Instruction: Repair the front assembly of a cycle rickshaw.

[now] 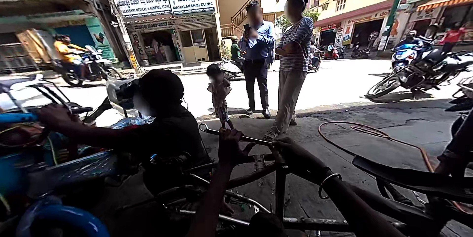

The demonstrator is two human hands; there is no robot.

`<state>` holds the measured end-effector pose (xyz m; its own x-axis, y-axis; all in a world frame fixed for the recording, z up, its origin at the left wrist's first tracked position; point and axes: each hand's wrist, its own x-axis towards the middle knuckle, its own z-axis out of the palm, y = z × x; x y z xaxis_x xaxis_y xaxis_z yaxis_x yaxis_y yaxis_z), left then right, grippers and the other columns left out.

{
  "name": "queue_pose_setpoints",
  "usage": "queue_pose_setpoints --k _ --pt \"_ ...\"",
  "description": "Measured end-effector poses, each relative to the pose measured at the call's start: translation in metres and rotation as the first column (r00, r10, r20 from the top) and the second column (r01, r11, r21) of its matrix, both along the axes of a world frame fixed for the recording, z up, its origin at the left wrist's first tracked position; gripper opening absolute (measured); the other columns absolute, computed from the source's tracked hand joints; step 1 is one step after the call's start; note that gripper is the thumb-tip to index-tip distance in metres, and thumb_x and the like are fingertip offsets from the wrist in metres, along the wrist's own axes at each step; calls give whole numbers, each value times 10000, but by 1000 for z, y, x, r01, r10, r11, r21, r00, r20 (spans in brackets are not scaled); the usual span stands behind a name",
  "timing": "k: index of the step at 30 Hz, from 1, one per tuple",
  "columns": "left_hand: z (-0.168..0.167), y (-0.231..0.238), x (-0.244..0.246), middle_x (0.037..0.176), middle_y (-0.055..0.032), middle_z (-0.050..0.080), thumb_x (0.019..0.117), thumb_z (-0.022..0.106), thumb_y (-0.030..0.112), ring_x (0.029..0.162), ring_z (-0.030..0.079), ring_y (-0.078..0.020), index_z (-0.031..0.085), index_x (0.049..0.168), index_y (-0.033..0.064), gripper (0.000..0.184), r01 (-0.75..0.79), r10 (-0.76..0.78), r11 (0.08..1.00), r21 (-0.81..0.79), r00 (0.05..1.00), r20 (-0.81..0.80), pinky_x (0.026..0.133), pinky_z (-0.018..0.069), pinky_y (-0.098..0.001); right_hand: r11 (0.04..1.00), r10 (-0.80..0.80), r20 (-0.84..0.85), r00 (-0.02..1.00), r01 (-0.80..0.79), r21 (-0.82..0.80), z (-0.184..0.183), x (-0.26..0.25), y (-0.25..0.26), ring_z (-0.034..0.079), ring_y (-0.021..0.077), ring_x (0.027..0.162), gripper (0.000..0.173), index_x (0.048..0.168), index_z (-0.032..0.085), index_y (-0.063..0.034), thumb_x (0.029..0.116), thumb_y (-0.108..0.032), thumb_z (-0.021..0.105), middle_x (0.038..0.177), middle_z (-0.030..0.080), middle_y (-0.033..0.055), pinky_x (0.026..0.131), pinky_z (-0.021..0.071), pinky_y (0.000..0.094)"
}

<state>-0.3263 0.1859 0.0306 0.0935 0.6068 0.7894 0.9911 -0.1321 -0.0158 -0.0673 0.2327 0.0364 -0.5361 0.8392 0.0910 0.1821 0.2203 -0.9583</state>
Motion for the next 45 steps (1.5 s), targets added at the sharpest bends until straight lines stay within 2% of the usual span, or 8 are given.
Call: queue_pose_setpoints --k 4,23,29,31,35,37,40,45 --pt "3 1 -1 930 63 692 814 632 771 945 624 -134 752 942 230 569 -6 7 999 -45 1000 18 1036 416 -422 997 -24 46 999 20 70 5 -1 -3 506 102 545 379 779 664 -118 1057 -306 488 632 553 5 519 432 282" --pt "2 1 -9 963 89 698 825 673 712 999 625 -114 758 997 254 496 49 -47 997 -57 998 33 1064 413 -409 999 -12 29 999 10 49 3 -2 -2 519 113 554 387 788 666 -114 1058 -325 487 641 560 22 524 444 290" --pt "10 0 -5 995 1 721 859 762 340 997 644 -209 760 1011 190 213 58 -57 997 -43 998 14 1030 418 -490 998 -41 76 996 37 55 22 -2 -15 539 111 559 393 828 668 -92 1083 -310 463 660 580 28 510 456 281" --pt "3 -1 -6 971 3 728 833 751 314 981 655 -211 766 997 184 210 44 -43 998 -35 999 18 1044 411 -487 998 -39 106 994 32 61 22 -3 -29 541 103 556 377 864 672 -92 1084 -295 442 671 582 20 503 461 285" --pt "4 -10 -1 958 -26 690 881 735 288 965 615 -242 737 1015 160 185 72 -72 997 -28 997 11 965 426 -482 997 -47 20 999 46 65 13 -2 -20 496 121 495 406 779 646 -79 1067 -299 464 611 550 36 449 426 291" --pt "5 -9 -2 969 -16 696 884 730 336 968 614 -229 739 986 178 188 52 -52 999 -11 999 9 966 431 -478 988 -40 87 995 26 150 10 -1 -8 537 142 538 434 786 666 -96 1082 -324 447 638 581 40 505 458 326" --pt "5 -2 -3 957 31 707 839 754 523 946 621 -179 753 952 211 332 18 -18 1000 -2 1000 12 993 423 -449 981 -49 154 987 18 194 11 -1 -1 561 130 591 439 767 657 -115 1086 -320 437 656 589 23 575 482 329" --pt "4 0 -4 947 42 701 785 727 687 928 618 -167 758 951 215 501 19 -19 1000 11 1000 2 974 441 -443 982 -43 111 993 22 185 12 0 -7 564 130 588 434 754 658 -122 1077 -321 447 652 589 20 562 476 330"
